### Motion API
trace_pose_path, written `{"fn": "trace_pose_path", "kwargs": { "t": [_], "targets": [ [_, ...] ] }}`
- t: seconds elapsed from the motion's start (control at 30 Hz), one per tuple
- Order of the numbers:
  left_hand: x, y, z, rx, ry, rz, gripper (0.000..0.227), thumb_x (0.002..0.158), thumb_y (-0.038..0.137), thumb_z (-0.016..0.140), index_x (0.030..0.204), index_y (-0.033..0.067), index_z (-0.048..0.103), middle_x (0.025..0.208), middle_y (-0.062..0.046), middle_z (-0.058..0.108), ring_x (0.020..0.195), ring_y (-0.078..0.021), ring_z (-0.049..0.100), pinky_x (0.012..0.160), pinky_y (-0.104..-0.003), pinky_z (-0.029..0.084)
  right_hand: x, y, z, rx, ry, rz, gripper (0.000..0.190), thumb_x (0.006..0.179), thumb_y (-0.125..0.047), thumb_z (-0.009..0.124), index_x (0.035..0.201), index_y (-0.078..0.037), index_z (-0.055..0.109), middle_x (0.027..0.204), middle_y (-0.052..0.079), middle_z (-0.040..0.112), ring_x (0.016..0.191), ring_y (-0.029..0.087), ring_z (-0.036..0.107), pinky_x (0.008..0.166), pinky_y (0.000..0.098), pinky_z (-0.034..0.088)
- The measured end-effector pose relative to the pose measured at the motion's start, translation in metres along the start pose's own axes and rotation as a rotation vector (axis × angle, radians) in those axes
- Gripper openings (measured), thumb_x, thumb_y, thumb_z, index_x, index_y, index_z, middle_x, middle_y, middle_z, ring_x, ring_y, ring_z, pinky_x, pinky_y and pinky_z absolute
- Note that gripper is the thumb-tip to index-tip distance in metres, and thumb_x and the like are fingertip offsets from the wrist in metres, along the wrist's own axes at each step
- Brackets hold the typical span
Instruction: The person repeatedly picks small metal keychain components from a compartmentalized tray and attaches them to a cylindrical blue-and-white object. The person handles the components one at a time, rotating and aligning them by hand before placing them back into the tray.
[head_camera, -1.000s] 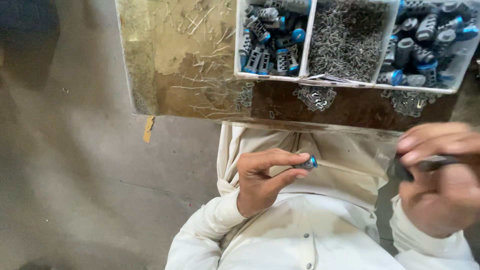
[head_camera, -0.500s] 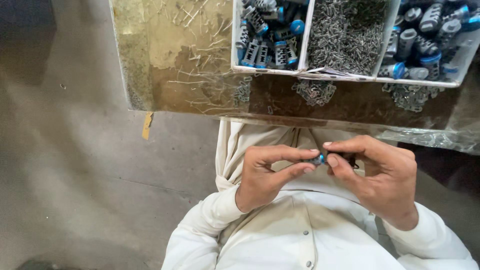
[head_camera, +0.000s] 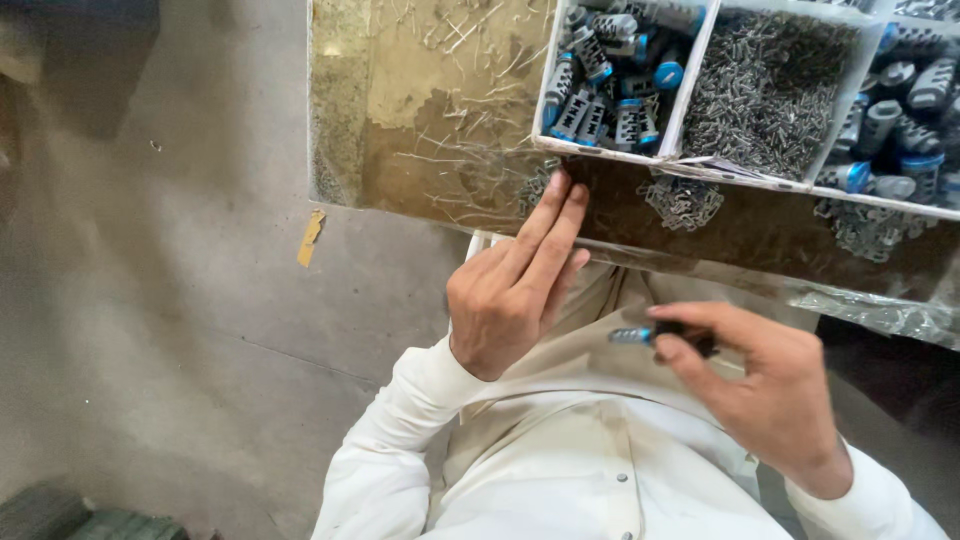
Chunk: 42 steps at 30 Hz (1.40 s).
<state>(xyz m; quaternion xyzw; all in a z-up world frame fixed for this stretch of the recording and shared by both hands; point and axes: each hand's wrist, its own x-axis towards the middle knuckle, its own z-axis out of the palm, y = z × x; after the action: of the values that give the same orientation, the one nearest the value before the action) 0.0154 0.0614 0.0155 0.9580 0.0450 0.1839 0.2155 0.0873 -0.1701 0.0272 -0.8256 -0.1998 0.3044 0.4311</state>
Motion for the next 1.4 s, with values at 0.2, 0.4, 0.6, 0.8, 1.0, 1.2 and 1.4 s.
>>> {"fn": "trace_pose_path", "kwargs": {
  "t": [0.2, 0.4, 0.6, 0.8, 1.0, 1.2, 1.4],
  "targets": [
    [-0.001, 0.003, -0.005, -0.109, 0.132, -0.025, 0.032, 0.104, 0.004, 0.074, 0.136, 0.0064, 0.067, 0.138, -0.009, 0.068, 0.084, -0.0162, 0.07, 0.073, -0.026, 0.056, 0.036, -0.031, -0.029, -0.273, -0.748, 0.223, 0.035, 0.085, -0.03, 0.082, 0.117, -0.015, 0.08, 0.108, 0.002, 0.082, 0.095, 0.013, 0.077, 0.083, 0.0289, 0.06],
    [-0.01, 0.005, -0.013, -0.172, 0.237, 0.029, 0.029, 0.094, -0.004, 0.077, 0.12, 0.0085, 0.073, 0.117, -0.005, 0.075, 0.081, -0.0171, 0.069, 0.073, -0.029, 0.056, 0.039, -0.069, -0.058, -0.251, -0.056, -0.311, 0.028, 0.091, -0.016, 0.08, 0.117, -0.006, 0.078, 0.126, 0.01, 0.069, 0.115, 0.025, 0.064, 0.098, 0.0367, 0.054],
    [-0.011, 0.02, -0.009, -0.502, 0.17, -0.163, 0.031, 0.09, 0.004, 0.088, 0.116, 0.0107, 0.072, 0.099, -0.004, 0.07, 0.075, -0.0122, 0.066, 0.063, -0.025, 0.056, 0.084, -0.083, -0.05, -0.615, 0.427, -0.701, 0.022, 0.096, -0.002, 0.079, 0.117, 0.004, 0.076, 0.144, 0.018, 0.056, 0.136, 0.037, 0.052, 0.113, 0.0444, 0.047],
    [-0.009, 0.031, -0.011, -0.741, 0.034, -0.27, 0.033, 0.095, 0.0, 0.081, 0.125, 0.0077, 0.07, 0.112, -0.007, 0.074, 0.083, -0.0122, 0.07, 0.072, -0.025, 0.06, 0.114, -0.088, -0.035, -0.794, 0.463, -0.708, 0.012, 0.091, -0.006, 0.082, 0.099, -0.001, 0.076, 0.14, 0.014, 0.06, 0.133, 0.035, 0.049, 0.11, 0.0502, 0.041],
    [-0.01, 0.023, -0.009, -1.199, -0.045, -0.536, 0.049, 0.093, -0.001, 0.074, 0.139, 0.0045, 0.058, 0.126, -0.009, 0.071, 0.103, -0.0101, 0.073, 0.092, -0.025, 0.06, 0.066, -0.082, -0.03, -0.284, 0.258, -0.611, 0.01, 0.091, -0.007, 0.075, 0.099, -0.002, 0.073, 0.133, 0.017, 0.063, 0.123, 0.031, 0.063, 0.099, 0.0397, 0.056],
    [-0.015, 0.023, 0.0, -1.097, -0.126, -0.419, 0.034, 0.098, 0.0, 0.08, 0.131, 0.0037, 0.073, 0.11, -0.011, 0.078, 0.095, -0.0132, 0.076, 0.084, -0.024, 0.063, 0.024, -0.056, -0.003, 0.12, 0.276, -0.391, 0.022, 0.087, -0.012, 0.077, 0.104, 0.0, 0.071, 0.117, 0.016, 0.07, 0.106, 0.021, 0.073, 0.088, 0.0297, 0.061],
    [-0.012, 0.033, 0.002, -1.17, -0.21, -0.417, 0.042, 0.095, 0.0, 0.08, 0.135, 0.0052, 0.068, 0.122, -0.012, 0.076, 0.104, -0.0153, 0.077, 0.096, -0.028, 0.065, 0.015, -0.026, 0.008, 0.14, 0.411, -0.312, 0.02, 0.089, -0.005, 0.079, 0.106, 0.004, 0.072, 0.107, 0.019, 0.074, 0.095, 0.02, 0.074, 0.068, 0.0212, 0.055]
  ]
}}
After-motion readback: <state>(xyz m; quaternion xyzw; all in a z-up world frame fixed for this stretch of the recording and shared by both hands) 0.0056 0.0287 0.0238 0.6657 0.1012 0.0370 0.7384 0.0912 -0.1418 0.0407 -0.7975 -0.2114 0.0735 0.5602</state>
